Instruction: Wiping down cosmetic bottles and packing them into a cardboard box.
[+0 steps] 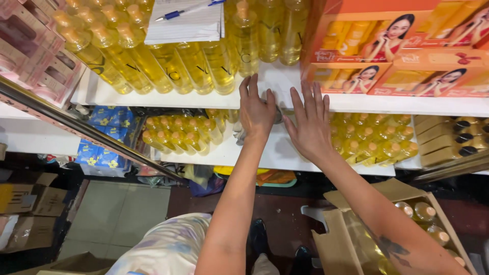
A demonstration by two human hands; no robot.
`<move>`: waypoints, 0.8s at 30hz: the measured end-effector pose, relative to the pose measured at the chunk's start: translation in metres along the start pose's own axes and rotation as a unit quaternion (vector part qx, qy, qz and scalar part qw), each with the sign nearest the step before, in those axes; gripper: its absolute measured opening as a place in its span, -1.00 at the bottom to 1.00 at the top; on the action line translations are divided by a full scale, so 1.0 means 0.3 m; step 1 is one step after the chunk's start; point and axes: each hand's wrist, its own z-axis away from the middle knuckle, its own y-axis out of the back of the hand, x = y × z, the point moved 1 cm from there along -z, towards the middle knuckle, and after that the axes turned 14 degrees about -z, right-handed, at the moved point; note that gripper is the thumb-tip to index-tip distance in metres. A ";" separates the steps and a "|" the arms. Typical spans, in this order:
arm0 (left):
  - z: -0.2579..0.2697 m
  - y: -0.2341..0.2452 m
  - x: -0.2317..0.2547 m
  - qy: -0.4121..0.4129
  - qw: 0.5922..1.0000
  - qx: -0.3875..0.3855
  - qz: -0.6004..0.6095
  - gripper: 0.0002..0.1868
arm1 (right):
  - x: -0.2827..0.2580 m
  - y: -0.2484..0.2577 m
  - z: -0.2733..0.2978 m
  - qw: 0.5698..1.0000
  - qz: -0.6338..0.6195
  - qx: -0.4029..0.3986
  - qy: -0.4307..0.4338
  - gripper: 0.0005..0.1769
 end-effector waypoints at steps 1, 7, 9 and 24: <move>-0.022 -0.026 -0.029 0.001 1.000 -0.001 0.000 -0.43 | 0.003 -0.018 -0.025 1.000 0.000 -0.001 -0.001 -0.16; -0.116 -0.088 -0.099 -0.023 0.999 0.028 -0.006 -0.30 | 0.036 -0.100 -0.137 0.999 -0.028 0.009 -0.015 -0.26; -0.139 -0.116 -0.109 -0.033 0.999 0.019 0.002 -0.27 | 0.050 -0.116 -0.164 0.999 -0.030 0.023 -0.013 -0.29; -0.255 -0.146 0.003 0.077 0.992 -0.092 -0.035 0.16 | 0.201 -0.172 -0.486 0.995 -0.059 0.077 0.009 -0.10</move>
